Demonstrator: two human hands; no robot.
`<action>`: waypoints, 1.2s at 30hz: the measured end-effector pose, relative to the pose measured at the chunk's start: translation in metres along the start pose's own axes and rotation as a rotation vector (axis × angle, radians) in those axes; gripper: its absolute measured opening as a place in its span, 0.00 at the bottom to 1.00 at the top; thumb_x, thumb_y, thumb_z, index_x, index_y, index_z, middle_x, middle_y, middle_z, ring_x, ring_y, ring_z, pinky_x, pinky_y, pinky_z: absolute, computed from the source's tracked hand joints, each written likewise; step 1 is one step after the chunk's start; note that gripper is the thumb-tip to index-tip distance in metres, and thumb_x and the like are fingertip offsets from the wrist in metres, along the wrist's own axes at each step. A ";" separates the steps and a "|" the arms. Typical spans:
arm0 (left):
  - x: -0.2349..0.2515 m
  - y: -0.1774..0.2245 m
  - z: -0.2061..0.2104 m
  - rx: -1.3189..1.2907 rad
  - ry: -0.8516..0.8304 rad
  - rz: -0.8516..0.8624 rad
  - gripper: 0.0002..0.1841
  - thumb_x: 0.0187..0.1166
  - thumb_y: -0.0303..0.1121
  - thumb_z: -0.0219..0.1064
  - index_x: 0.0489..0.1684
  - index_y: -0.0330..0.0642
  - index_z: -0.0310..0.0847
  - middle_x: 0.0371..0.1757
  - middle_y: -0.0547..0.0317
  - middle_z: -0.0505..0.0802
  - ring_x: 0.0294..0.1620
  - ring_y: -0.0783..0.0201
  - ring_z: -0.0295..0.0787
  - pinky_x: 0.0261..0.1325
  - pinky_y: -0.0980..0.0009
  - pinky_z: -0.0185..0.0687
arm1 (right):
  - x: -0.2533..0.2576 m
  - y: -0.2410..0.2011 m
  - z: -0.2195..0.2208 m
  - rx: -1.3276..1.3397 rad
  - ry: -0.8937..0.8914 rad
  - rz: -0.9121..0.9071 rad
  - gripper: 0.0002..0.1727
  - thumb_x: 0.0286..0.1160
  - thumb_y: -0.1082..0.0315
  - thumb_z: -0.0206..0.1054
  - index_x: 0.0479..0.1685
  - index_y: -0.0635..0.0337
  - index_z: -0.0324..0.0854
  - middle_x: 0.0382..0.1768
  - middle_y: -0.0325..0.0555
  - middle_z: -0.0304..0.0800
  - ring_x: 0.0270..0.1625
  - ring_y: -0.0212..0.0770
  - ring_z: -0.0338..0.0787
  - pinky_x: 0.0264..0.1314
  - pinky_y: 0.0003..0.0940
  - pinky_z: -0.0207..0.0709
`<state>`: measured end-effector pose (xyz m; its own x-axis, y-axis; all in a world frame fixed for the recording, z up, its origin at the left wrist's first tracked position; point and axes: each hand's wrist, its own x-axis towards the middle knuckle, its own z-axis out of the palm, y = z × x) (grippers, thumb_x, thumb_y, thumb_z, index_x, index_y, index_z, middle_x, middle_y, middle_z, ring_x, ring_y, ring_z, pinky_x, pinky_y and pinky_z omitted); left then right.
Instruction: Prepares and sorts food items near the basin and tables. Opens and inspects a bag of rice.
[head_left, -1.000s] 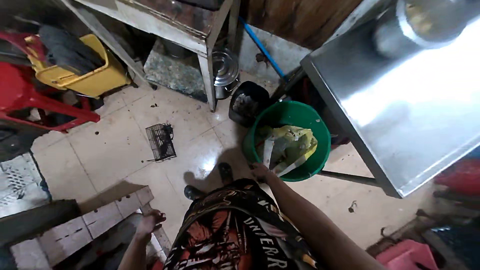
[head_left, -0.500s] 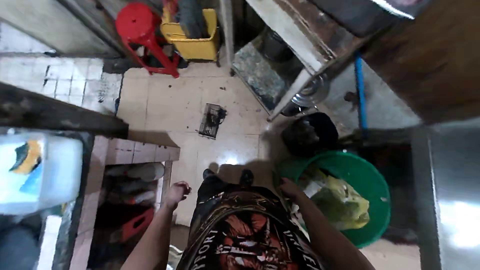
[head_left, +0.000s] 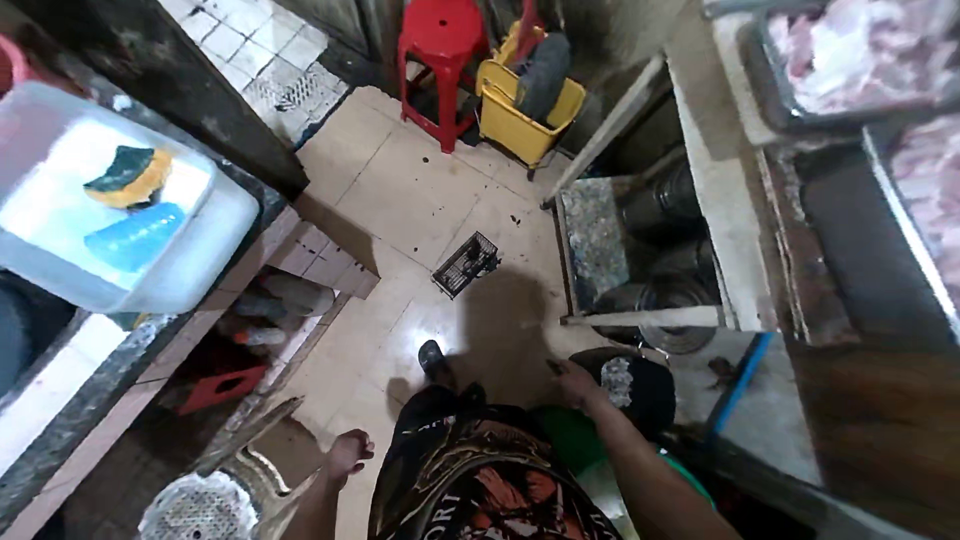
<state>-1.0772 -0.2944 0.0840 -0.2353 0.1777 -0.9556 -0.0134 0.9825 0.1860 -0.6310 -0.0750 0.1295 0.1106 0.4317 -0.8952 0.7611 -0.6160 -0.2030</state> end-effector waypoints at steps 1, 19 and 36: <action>0.005 0.009 0.006 -0.014 -0.019 0.019 0.14 0.92 0.34 0.52 0.61 0.37 0.80 0.50 0.50 0.92 0.44 0.60 0.89 0.42 0.61 0.83 | -0.001 -0.010 -0.004 -0.024 0.016 -0.010 0.31 0.84 0.64 0.67 0.87 0.50 0.67 0.74 0.65 0.79 0.65 0.63 0.86 0.65 0.62 0.79; 0.004 0.093 -0.015 -0.214 0.097 0.029 0.13 0.93 0.32 0.52 0.60 0.37 0.79 0.46 0.51 0.91 0.41 0.62 0.87 0.43 0.64 0.81 | 0.047 -0.078 -0.068 -0.209 0.033 -0.056 0.32 0.82 0.68 0.67 0.86 0.50 0.68 0.73 0.64 0.80 0.66 0.64 0.86 0.65 0.62 0.79; -0.044 0.126 0.100 -0.145 0.151 0.006 0.14 0.90 0.31 0.54 0.66 0.36 0.78 0.53 0.46 0.92 0.49 0.56 0.89 0.46 0.58 0.83 | 0.118 0.035 -0.132 -0.008 -0.105 0.079 0.30 0.84 0.67 0.65 0.86 0.60 0.67 0.77 0.66 0.77 0.76 0.62 0.80 0.75 0.60 0.74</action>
<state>-0.9719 -0.1732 0.1266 -0.3786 0.1619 -0.9113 -0.1494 0.9610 0.2327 -0.5064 0.0412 0.0693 0.1026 0.3103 -0.9451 0.7579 -0.6398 -0.1278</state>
